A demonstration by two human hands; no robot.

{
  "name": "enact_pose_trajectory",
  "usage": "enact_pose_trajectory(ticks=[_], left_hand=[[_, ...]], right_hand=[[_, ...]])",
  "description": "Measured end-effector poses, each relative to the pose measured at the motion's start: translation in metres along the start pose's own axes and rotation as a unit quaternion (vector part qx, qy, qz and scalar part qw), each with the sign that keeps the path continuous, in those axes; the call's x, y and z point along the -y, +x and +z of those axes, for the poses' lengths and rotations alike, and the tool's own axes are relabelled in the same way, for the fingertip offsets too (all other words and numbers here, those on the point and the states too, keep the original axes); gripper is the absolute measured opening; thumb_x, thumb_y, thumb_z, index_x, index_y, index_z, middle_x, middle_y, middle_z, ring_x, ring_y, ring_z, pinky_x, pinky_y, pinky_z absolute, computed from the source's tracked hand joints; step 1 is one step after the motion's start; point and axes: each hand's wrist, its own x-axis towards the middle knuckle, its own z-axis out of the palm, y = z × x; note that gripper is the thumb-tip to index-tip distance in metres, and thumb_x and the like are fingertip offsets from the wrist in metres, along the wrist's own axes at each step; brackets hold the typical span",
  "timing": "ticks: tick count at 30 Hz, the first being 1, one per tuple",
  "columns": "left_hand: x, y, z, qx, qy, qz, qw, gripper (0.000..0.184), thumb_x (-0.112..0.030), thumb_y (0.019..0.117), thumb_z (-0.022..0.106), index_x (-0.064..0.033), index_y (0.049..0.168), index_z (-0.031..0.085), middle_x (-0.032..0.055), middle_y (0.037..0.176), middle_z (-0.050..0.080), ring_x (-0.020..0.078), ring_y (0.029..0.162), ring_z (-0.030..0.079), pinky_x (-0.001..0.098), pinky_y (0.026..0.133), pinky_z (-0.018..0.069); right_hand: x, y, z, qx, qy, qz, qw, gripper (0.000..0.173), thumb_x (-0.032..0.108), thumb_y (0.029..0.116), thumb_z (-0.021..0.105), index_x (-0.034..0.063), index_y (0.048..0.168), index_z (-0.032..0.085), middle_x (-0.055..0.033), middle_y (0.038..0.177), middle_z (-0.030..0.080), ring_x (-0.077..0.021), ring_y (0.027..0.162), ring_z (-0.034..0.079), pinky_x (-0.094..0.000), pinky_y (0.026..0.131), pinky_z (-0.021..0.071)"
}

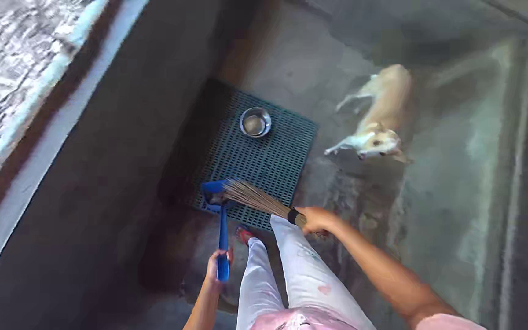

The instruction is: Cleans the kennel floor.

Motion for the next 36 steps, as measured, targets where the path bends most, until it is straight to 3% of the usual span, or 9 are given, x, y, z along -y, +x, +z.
enact_pose_trajectory(ticks=[3, 6, 9, 11, 15, 20, 28, 31, 36], left_hand=[[0.009, -0.003, -0.002, 0.016, 0.105, -0.025, 0.994, 0.024, 0.0, 0.0938, 0.027, -0.0079, 0.107, 0.045, 0.0025, 0.068, 0.059, 0.0071, 0.051, 0.06, 0.0171, 0.046, 0.0505], [0.004, -0.003, 0.027, 0.026, 0.216, -0.058, 0.974, 0.032, 0.004, 0.0894, 0.03, -0.0088, 0.116, 0.042, 0.0041, 0.07, 0.059, 0.0085, 0.051, 0.06, 0.018, 0.045, 0.05], [0.009, -0.002, 0.074, 0.031, 0.311, -0.085, 0.946, 0.042, 0.005, 0.0883, 0.032, -0.0083, 0.127, 0.039, 0.0051, 0.075, 0.058, 0.0087, 0.053, 0.059, 0.0186, 0.046, 0.0493], [0.021, 0.004, 0.111, 0.041, 0.346, -0.107, 0.931, 0.043, 0.006, 0.0876, 0.032, -0.009, 0.128, 0.039, 0.0052, 0.076, 0.058, 0.0087, 0.053, 0.059, 0.0188, 0.046, 0.0494], [0.074, 0.029, 0.19, 0.074, 0.417, -0.141, 0.895, 0.039, 0.006, 0.0868, 0.033, -0.0091, 0.122, 0.04, 0.0037, 0.073, 0.059, 0.0082, 0.052, 0.06, 0.0188, 0.045, 0.0499], [0.181, 0.061, 0.301, 0.076, 0.477, -0.173, 0.858, 0.038, 0.006, 0.0875, 0.035, -0.0092, 0.122, 0.039, 0.0037, 0.071, 0.058, 0.0099, 0.052, 0.059, 0.021, 0.046, 0.0499], [0.35, 0.121, 0.469, 0.077, 0.504, -0.237, 0.827, 0.019, -0.004, 0.0995, 0.029, -0.0065, 0.105, 0.047, 0.0048, 0.072, 0.058, 0.0079, 0.051, 0.057, 0.0181, 0.044, 0.0467], [0.396, 0.132, 0.526, 0.106, 0.514, -0.247, 0.814, 0.019, -0.004, 0.0988, 0.031, -0.0074, 0.11, 0.046, 0.0042, 0.074, 0.056, 0.0079, 0.053, 0.056, 0.0189, 0.045, 0.0465], [0.446, 0.165, 0.619, 0.152, 0.496, -0.256, 0.815, 0.017, -0.004, 0.0967, 0.033, -0.0072, 0.102, 0.049, 0.0036, 0.07, 0.058, 0.0088, 0.053, 0.059, 0.02, 0.047, 0.05]], right_hand=[[-0.105, -0.032, 0.03, -0.048, 0.175, 0.02, 0.983, 0.093, 0.015, 0.0832, 0.085, 0.006, 0.16, 0.034, -0.0268, 0.152, 0.048, -0.0424, 0.141, 0.046, -0.0589, 0.117, 0.0349], [-0.191, -0.041, 0.082, -0.112, 0.363, 0.052, 0.923, 0.093, 0.006, 0.0783, 0.087, 0.0034, 0.157, 0.038, -0.0285, 0.148, 0.051, -0.041, 0.136, 0.051, -0.0537, 0.115, 0.04], [-0.237, -0.047, 0.125, -0.171, 0.489, 0.106, 0.849, 0.091, 0.003, 0.0778, 0.087, 0.0019, 0.156, 0.039, -0.0299, 0.148, 0.05, -0.0415, 0.136, 0.052, -0.0529, 0.114, 0.0417], [-0.26, -0.049, 0.143, -0.192, 0.542, 0.141, 0.806, 0.09, 0.004, 0.0801, 0.086, 0.0018, 0.156, 0.038, -0.0312, 0.148, 0.049, -0.0428, 0.135, 0.052, -0.0539, 0.113, 0.0416], [-0.318, -0.047, 0.164, -0.209, 0.618, 0.196, 0.732, 0.084, 0.008, 0.0833, 0.085, 0.0019, 0.155, 0.041, -0.031, 0.144, 0.053, -0.0426, 0.133, 0.053, -0.0554, 0.112, 0.042], [-0.414, -0.046, 0.182, -0.199, 0.694, 0.238, 0.65, 0.068, 0.01, 0.0873, 0.082, -0.0011, 0.147, 0.051, -0.0309, 0.139, 0.056, -0.0426, 0.131, 0.054, -0.0566, 0.11, 0.0424], [-0.552, -0.112, 0.186, -0.183, 0.671, 0.29, 0.657, 0.068, 0.01, 0.0842, 0.084, 0.0008, 0.144, 0.055, -0.0296, 0.135, 0.06, -0.0426, 0.129, 0.057, -0.0567, 0.11, 0.043], [-0.59, -0.127, 0.152, -0.22, 0.679, 0.292, 0.637, 0.069, 0.006, 0.0831, 0.084, -0.0004, 0.145, 0.054, -0.0303, 0.135, 0.06, -0.0419, 0.128, 0.058, -0.0563, 0.109, 0.0437], [-0.656, -0.116, 0.054, -0.28, 0.667, 0.269, 0.636, 0.074, 0.005, 0.0817, 0.085, -0.0001, 0.147, 0.051, -0.031, 0.134, 0.06, -0.043, 0.124, 0.06, -0.0572, 0.107, 0.0459]])
